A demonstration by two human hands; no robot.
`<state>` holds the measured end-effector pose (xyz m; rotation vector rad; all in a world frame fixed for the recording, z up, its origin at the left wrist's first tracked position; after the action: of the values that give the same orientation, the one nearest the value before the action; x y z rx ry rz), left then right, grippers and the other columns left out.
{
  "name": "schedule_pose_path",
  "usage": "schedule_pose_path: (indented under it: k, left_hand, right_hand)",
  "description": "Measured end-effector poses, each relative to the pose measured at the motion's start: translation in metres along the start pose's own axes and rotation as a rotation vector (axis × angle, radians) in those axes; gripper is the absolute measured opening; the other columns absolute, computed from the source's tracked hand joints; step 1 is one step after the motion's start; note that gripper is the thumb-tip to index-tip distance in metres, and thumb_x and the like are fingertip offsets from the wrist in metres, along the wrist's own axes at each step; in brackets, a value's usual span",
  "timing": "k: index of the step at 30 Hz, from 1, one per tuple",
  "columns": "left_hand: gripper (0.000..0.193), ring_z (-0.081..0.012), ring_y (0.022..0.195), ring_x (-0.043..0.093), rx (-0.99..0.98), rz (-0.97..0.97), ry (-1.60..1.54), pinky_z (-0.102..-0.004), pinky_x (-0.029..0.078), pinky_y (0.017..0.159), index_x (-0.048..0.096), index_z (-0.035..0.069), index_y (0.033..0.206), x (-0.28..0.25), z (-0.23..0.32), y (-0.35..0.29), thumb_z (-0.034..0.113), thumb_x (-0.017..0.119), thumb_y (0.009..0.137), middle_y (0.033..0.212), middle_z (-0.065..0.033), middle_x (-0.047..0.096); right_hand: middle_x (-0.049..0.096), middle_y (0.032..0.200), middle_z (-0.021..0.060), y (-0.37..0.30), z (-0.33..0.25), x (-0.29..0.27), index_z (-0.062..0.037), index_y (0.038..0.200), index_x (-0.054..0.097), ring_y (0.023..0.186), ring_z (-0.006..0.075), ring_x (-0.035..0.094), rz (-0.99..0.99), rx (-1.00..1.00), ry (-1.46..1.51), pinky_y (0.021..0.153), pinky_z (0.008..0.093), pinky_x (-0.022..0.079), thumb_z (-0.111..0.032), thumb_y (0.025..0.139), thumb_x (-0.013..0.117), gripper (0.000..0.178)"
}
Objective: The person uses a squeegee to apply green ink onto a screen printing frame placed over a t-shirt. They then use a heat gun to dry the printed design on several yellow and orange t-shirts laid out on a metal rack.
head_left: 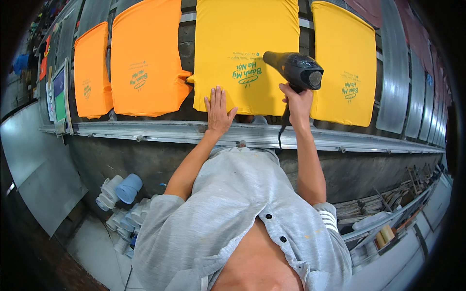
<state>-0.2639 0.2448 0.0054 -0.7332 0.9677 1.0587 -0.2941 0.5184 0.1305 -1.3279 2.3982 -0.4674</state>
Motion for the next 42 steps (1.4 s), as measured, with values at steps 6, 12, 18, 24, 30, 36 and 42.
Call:
schedule_pose_path:
  k: [6, 12, 18, 24, 30, 36, 42]
  left_hand:
    - [0.076, -0.0363, 0.156, 0.016, 0.122, -0.119, -0.006, -0.0598, 0.008, 0.123, 0.035, -0.001, 0.155, -0.011, -0.006, -0.004, 0.043, 0.059, 0.099, 0.167, -0.0188, 0.023]
    - [0.058, -0.0347, 0.151, 0.031, 0.379, -0.182, -0.230, -0.0550, 0.018, 0.124, 0.055, 0.000, 0.141, -0.038, -0.035, 0.000, 0.038, 0.064, 0.097, 0.159, -0.0161, 0.041]
    - [0.051, -0.0367, 0.142, 0.046, 0.527, -0.093, -0.445, -0.0537, 0.030, 0.120, 0.060, -0.001, 0.135, -0.100, -0.143, -0.010, 0.030, 0.068, 0.096, 0.145, -0.0163, 0.057]
    - [0.063, -0.0417, 0.150, 0.029, 0.086, 0.199, -0.303, -0.0582, 0.018, 0.123, 0.048, -0.004, 0.146, -0.165, -0.328, -0.009, 0.033, 0.063, 0.098, 0.156, -0.0229, 0.042]
    - [0.068, -0.0402, 0.155, 0.017, -0.007, 0.273, -0.154, -0.0603, 0.007, 0.123, 0.041, -0.003, 0.151, -0.185, -0.429, -0.003, 0.037, 0.061, 0.099, 0.164, -0.0211, 0.030]
    - [0.070, -0.0404, 0.156, 0.016, 0.020, 0.147, -0.195, -0.0609, 0.005, 0.123, 0.039, -0.002, 0.152, -0.181, -0.431, -0.002, 0.036, 0.062, 0.098, 0.165, -0.0212, 0.028]
    - [0.071, -0.0402, 0.156, 0.016, 0.005, 0.139, -0.280, -0.0591, 0.005, 0.124, 0.038, -0.002, 0.153, -0.191, -0.430, 0.022, 0.034, 0.064, 0.097, 0.165, -0.0209, 0.028]
  right_hand:
    - [0.066, 0.084, 0.0016, -0.024, 0.008, 0.010, -0.0015, 0.097, 0.068, 0.063, 0.0094, 0.058, 0.064, -0.030, 0.072, 0.055, 0.0247, 0.048, -0.002, 0.080, 0.079, 0.020]
    - [0.065, 0.089, 0.0025, -0.081, 0.023, 0.010, -0.0023, 0.103, 0.066, 0.067, 0.0098, 0.059, 0.227, -0.023, 0.017, 0.054, 0.0251, 0.047, 0.000, 0.082, 0.079, 0.025]
    - [0.065, 0.089, 0.0045, -0.206, 0.026, 0.105, -0.0003, 0.103, 0.067, 0.062, 0.0135, 0.058, 0.312, -0.031, 0.120, 0.055, 0.0283, 0.049, 0.001, 0.082, 0.078, 0.024]
    - [0.066, 0.082, 0.0074, -0.275, -0.015, 0.258, 0.0029, 0.104, 0.068, 0.063, 0.0152, 0.059, 0.257, -0.143, 0.144, 0.059, 0.0297, 0.051, 0.007, 0.081, 0.075, 0.024]
    - [0.062, 0.074, 0.0034, -0.277, -0.019, 0.350, 0.0016, 0.095, 0.067, 0.065, 0.0127, 0.058, 0.051, -0.097, 0.030, 0.062, 0.0284, 0.049, 0.008, 0.080, 0.076, 0.019]
    - [0.067, 0.093, 0.0043, -0.259, -0.028, 0.402, 0.0004, 0.105, 0.069, 0.080, 0.0136, 0.061, 0.045, -0.021, -0.190, 0.071, 0.0279, 0.051, 0.003, 0.080, 0.080, 0.027]
    - [0.074, 0.109, 0.0096, -0.228, -0.039, 0.430, 0.0017, 0.110, 0.072, 0.099, 0.0193, 0.068, 0.061, 0.053, -0.301, 0.091, 0.0340, 0.053, -0.002, 0.082, 0.082, 0.030]
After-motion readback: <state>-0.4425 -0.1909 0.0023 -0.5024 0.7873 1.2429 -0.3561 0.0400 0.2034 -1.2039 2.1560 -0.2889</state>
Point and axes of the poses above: each hand's wrist, its own y-axis towards the middle knuckle, its own x-axis out of the palm, z = x × y, the point moved 4 cm from there along y, towards the middle knuckle
